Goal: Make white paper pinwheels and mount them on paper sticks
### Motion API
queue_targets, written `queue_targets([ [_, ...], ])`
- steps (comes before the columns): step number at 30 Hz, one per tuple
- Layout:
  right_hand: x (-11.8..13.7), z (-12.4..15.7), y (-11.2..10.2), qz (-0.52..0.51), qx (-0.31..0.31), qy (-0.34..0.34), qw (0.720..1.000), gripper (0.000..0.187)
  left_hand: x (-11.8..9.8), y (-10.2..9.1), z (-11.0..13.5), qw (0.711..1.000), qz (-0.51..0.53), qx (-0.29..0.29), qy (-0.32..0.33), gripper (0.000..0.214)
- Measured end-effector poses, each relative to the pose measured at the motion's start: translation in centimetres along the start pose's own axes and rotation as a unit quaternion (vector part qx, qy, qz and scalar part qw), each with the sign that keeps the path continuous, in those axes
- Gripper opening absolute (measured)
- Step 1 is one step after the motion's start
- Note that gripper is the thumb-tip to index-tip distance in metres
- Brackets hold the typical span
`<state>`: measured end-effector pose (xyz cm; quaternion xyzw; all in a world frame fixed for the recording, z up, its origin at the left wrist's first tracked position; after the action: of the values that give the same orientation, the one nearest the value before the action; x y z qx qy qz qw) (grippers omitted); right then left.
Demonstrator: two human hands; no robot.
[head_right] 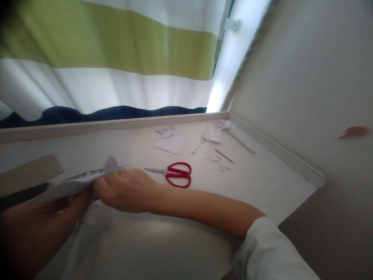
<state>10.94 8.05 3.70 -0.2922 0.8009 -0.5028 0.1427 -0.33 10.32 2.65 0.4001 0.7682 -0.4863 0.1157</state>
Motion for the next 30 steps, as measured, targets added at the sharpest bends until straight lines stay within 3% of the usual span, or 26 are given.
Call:
queue_targets([
  [3,0.2,-0.1,0.2,0.026,0.007,-0.036,0.999,0.034,-0.4,0.0,-0.1,0.999,-0.017,-0.006,0.026,0.003],
  [5,0.1,-0.1,0.2,0.028,0.010,-0.034,0.999,0.032,-0.4,0.0,-0.1,0.999,-0.014,-0.011,0.027,0.006],
  [8,-0.1,0.1,0.2,0.011,0.011,-0.001,1.000,0.018,-0.2,0.2,0.1,1.000,-0.019,-0.006,0.021,0.006],
  [15,-0.7,0.5,0.8,-0.073,-0.004,0.105,0.992,0.011,0.3,0.0,0.1,0.999,-0.040,-0.010,0.012,0.010],
  [23,-0.9,0.6,0.8,-0.177,-0.029,0.185,0.966,0.020,-0.5,0.2,-0.5,0.998,-0.047,0.029,0.006,0.009],
  [30,-1.2,0.4,2.0,-0.196,-0.021,0.215,0.956,0.023,-0.5,0.4,-0.7,0.998,-0.052,0.045,0.004,0.014],
])
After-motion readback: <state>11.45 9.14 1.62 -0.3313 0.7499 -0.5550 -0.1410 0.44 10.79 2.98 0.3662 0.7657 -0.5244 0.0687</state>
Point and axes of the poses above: each hand's wrist, its own z-axis away from the middle knuckle, its own y-axis out of the palm, x = y × z, the point moved 6 cm from there along -z, towards the middle knuckle, and after that the axes turned 2 degrees about y, right-handed, at the moved point
